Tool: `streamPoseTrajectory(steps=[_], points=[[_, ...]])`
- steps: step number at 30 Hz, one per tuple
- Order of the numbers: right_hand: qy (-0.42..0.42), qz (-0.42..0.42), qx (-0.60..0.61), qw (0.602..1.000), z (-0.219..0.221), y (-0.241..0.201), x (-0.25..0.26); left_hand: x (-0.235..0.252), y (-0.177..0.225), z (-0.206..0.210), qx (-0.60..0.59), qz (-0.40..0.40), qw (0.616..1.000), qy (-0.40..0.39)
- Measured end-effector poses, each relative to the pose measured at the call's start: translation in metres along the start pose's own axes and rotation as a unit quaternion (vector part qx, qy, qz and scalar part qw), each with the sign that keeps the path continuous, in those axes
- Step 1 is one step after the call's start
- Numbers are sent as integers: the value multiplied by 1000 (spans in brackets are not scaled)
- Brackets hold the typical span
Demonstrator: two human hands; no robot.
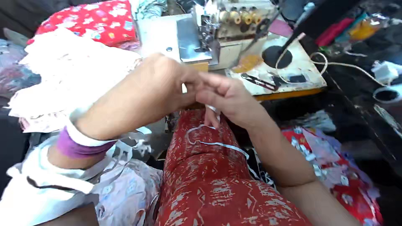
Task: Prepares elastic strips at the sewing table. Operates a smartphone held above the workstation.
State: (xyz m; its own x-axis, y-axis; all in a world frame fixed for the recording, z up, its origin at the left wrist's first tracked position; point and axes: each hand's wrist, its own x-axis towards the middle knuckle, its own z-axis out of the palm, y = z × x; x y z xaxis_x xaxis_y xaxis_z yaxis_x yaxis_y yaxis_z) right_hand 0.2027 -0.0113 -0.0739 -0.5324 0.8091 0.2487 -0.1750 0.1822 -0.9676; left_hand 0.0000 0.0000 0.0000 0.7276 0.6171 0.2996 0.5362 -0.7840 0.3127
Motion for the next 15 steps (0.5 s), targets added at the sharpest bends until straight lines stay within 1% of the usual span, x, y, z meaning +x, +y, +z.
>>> streamPoseTrajectory(steps=[1, 3, 4, 5, 7, 9, 10, 12, 13, 15], points=[[-9, 52, -19, 998, -3, 13, -4, -14, -15, 4, -21, -36, 999, 4], [-26, 154, -98, 983, -25, 41, -20, -50, -40, 13, -24, -128, 991, 41], [-21, 194, -142, 970, -41, 50, -32, -70, -50, 18, -28, -177, 982, 59], [2, 220, -173, 960, -57, 56, -48, -89, -57, 24, -39, -225, 970, 81], [69, 226, -217, 947, -93, 56, -81, -122, -68, 40, -49, -297, 946, 116], [124, 209, -262, 934, -121, 46, -108, -143, -76, 65, -65, -332, 931, 139], [145, 197, -281, 928, -129, 41, -116, -149, -78, 80, -76, -337, 927, 150], [193, 173, -322, 911, -133, 41, -115, -147, -83, 114, -85, -334, 923, 173], [209, 168, -359, 894, -131, 47, -109, -141, -87, 131, -77, -331, 923, 181], [208, 168, -445, 855, -129, 72, -96, -131, -98, 162, -32, -310, 926, 215]])
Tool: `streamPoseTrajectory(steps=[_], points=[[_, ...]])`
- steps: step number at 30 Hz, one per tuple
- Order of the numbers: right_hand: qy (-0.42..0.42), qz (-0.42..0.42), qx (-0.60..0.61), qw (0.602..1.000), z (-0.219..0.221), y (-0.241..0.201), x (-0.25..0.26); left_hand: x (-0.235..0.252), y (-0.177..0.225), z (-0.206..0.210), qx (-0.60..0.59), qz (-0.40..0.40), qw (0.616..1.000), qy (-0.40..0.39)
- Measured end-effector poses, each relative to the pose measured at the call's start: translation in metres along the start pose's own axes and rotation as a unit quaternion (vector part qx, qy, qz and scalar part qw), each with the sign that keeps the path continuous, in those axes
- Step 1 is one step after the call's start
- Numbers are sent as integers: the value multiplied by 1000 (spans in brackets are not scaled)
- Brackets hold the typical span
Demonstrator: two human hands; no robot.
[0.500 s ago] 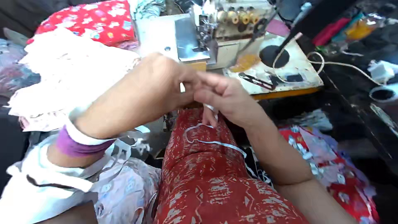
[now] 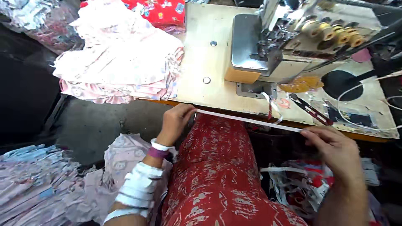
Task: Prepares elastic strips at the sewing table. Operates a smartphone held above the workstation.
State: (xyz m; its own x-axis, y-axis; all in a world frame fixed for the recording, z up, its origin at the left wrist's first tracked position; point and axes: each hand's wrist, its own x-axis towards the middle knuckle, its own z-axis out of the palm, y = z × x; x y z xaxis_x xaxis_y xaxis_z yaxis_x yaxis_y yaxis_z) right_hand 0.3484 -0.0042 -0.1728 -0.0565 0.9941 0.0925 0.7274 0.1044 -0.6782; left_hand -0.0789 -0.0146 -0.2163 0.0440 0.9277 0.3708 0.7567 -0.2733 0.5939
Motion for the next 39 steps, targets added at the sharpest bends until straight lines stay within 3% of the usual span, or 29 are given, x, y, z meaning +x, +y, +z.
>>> streamPoseTrajectory(steps=[3, 7, 12, 19, 32, 39], points=[[24, -3, -15, 1000, 31, 18, 12, 5, -17, 30, 35, 42, 996, 64], [52, 43, 45, 997, 52, 25, 15, 5, -30, 43, 54, 43, 992, 106], [90, 32, 100, 990, 62, 28, 20, 5, -42, 49, 47, 17, 988, 146], [84, 29, 123, 988, 60, 32, 20, 5, -47, 55, 34, 30, 985, 166], [40, 95, 106, 989, 31, 35, 12, 8, -47, 46, 5, 9, 994, 107], [95, 180, 194, 960, 33, 42, 7, 9, -44, 41, 14, -9, 996, 88]])
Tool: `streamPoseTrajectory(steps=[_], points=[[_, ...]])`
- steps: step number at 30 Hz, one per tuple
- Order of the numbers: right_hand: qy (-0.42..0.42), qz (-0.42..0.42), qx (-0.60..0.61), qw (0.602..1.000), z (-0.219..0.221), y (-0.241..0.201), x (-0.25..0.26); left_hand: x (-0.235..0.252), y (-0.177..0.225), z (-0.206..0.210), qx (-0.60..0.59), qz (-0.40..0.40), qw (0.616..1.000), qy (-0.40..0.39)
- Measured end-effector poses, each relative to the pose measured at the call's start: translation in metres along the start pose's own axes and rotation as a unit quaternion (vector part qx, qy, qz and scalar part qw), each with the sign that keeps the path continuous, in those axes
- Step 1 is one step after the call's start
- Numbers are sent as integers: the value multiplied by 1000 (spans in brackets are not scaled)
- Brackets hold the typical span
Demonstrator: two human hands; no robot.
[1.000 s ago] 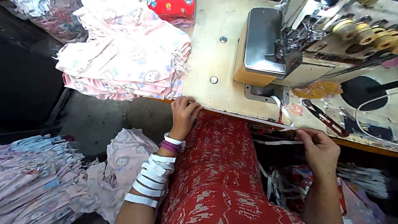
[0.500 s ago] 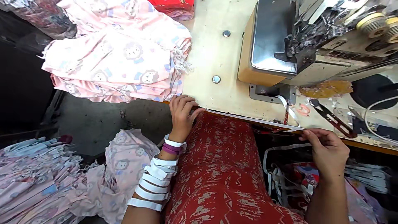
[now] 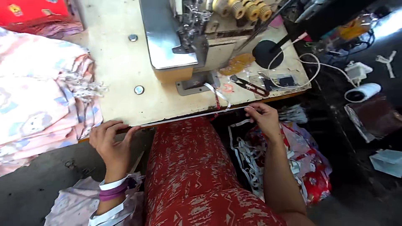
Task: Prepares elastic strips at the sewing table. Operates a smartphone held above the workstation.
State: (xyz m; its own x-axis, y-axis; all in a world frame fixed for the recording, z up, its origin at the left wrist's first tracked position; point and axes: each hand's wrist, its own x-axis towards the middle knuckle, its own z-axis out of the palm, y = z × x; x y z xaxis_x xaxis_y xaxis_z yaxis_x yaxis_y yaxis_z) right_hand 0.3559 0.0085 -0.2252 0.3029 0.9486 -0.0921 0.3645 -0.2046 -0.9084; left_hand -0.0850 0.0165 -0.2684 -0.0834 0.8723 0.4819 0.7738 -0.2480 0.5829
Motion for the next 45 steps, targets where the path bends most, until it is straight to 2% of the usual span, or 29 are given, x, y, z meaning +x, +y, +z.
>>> streamPoseTrajectory(steps=[5, 11, 15, 23, 29, 32, 36, 39, 45], points=[[-4, 16, 14, 1000, 1, 10, 7, 1, 2, -1, 15, -14, 1000, -9], [93, -30, -40, 994, 13, 10, 2, 2, 4, -2, 12, -20, 1000, -14], [122, -64, -64, 988, 24, 15, 0, 2, 8, -3, 17, -19, 1000, -16], [179, -84, -112, 974, 40, 7, -5, 1, 10, -3, 8, 45, 999, -25], [126, -27, 76, 989, 17, -20, -10, -1, 28, -38, 9, 14, 995, -98], [114, -30, 38, 992, 17, -24, -10, -4, 24, -41, -5, 10, 996, -85], [66, -115, -66, 989, 26, -1, -11, -9, 26, -26, -22, -5, 997, -67], [59, -128, -36, 989, 28, 9, -14, -10, 21, -9, -5, 29, 999, -36], [111, -116, -6, 987, 32, 9, -9, -6, 16, 8, 33, 72, 997, 21]])
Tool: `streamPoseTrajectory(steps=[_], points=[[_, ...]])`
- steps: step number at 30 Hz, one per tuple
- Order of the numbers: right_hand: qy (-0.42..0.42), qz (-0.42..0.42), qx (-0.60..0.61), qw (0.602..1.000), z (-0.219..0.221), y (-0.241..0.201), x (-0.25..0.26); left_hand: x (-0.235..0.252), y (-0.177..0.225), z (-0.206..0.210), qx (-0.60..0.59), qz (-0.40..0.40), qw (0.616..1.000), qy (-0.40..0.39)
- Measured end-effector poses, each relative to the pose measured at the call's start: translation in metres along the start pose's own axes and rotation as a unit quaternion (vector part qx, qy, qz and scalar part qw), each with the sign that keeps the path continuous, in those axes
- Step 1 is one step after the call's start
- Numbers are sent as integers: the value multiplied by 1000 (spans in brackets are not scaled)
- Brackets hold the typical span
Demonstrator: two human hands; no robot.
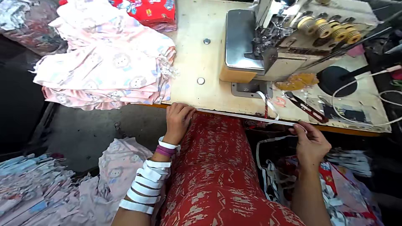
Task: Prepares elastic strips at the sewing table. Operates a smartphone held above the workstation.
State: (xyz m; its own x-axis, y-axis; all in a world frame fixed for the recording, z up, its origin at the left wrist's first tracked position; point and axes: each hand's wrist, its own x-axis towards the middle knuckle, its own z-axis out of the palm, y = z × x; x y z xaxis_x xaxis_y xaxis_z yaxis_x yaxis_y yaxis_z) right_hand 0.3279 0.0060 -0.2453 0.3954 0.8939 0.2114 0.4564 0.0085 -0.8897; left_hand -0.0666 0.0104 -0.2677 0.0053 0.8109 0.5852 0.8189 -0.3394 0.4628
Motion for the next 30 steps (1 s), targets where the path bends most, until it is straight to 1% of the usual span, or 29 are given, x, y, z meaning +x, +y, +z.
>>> streamPoseTrajectory(steps=[5, 8, 12, 18, 23, 26, 30], points=[[-3, -34, 2, 999, 5, 6, 5, -4, -5, 4, 17, -53, 997, 51], [-13, -43, 0, 999, 3, 9, 6, -4, -8, 4, 12, -55, 997, 59], [-15, -40, -9, 999, 3, 5, 4, -4, -10, 3, -10, -55, 997, 58], [-10, -38, 3, 999, 5, 5, 3, -4, -11, 4, -12, -55, 997, 57], [-36, -19, 3, 999, 3, -5, 3, -2, -13, 2, -28, -60, 997, 40], [-34, -6, 8, 999, -1, -5, 3, -2, -14, -1, -30, -57, 998, 21], [-33, 33, 8, 999, -11, -4, 1, 3, -11, -3, -49, -63, 997, 8]])
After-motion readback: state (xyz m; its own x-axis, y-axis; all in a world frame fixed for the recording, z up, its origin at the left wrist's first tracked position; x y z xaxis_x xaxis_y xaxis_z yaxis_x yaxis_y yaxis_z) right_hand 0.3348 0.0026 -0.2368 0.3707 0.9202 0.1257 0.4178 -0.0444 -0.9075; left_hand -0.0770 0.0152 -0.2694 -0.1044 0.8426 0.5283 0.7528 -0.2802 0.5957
